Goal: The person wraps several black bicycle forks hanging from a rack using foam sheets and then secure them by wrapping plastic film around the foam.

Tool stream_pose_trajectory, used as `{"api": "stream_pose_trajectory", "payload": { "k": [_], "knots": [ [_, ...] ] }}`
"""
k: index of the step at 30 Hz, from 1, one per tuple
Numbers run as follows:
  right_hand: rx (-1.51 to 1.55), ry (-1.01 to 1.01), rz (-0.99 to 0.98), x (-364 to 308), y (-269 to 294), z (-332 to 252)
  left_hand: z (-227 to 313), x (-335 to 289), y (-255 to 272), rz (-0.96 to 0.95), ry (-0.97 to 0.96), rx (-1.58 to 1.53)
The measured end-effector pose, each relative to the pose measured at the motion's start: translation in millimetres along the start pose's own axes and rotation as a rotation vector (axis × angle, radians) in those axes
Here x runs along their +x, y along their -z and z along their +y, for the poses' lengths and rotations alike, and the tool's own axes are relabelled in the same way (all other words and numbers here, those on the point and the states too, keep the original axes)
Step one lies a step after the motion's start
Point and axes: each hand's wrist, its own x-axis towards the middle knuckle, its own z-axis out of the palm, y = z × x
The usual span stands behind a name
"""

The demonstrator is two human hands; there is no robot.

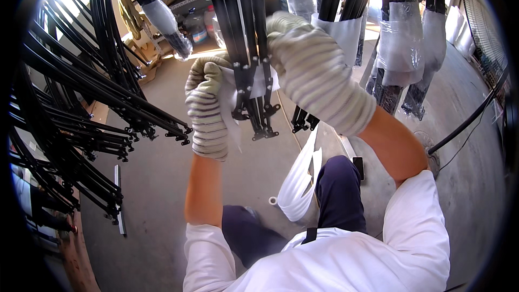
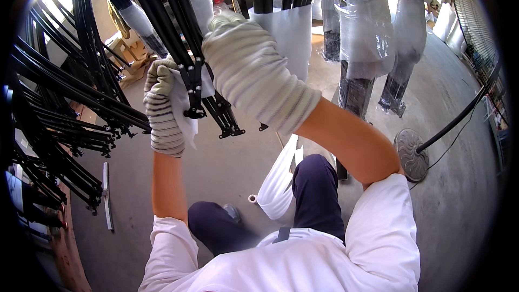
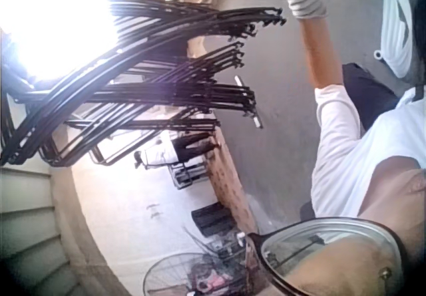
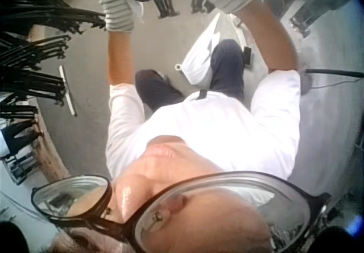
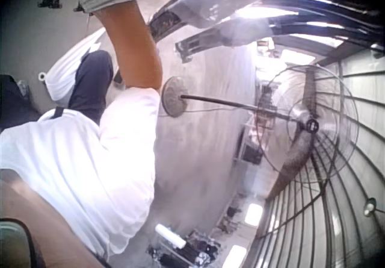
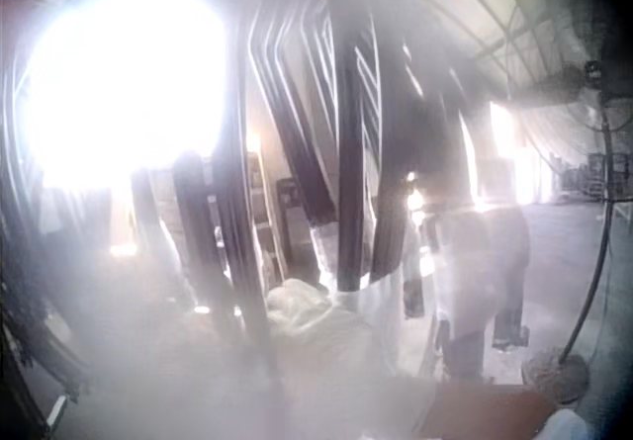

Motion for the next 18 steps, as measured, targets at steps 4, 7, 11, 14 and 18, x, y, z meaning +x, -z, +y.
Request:
{"api": "stream_pose_trajectory", "payload": {
  "k": [4, 7, 11, 14, 18],
  "knots": [
    [0.907, -0.21, 0.033, 15, 25, -20, 3, -2, -14, 0.044, 0.024, 0.1],
    [1.559, -0.185, 0.126, 20, 20, -26, 15, -11, -18, -0.035, -0.074, 0.16],
    [1.135, -0.285, 0.259, 22, 14, -30, 18, -7, -13, 0.076, -0.199, 0.471],
    [1.003, -0.411, 0.132, 18, 32, -28, 20, -11, -30, 0.155, -0.103, 0.345],
    [0.891, -0.437, 0.163, 8, 31, -11, 6, 2, -50, 0.062, -0.187, 0.3]
  ]
}}
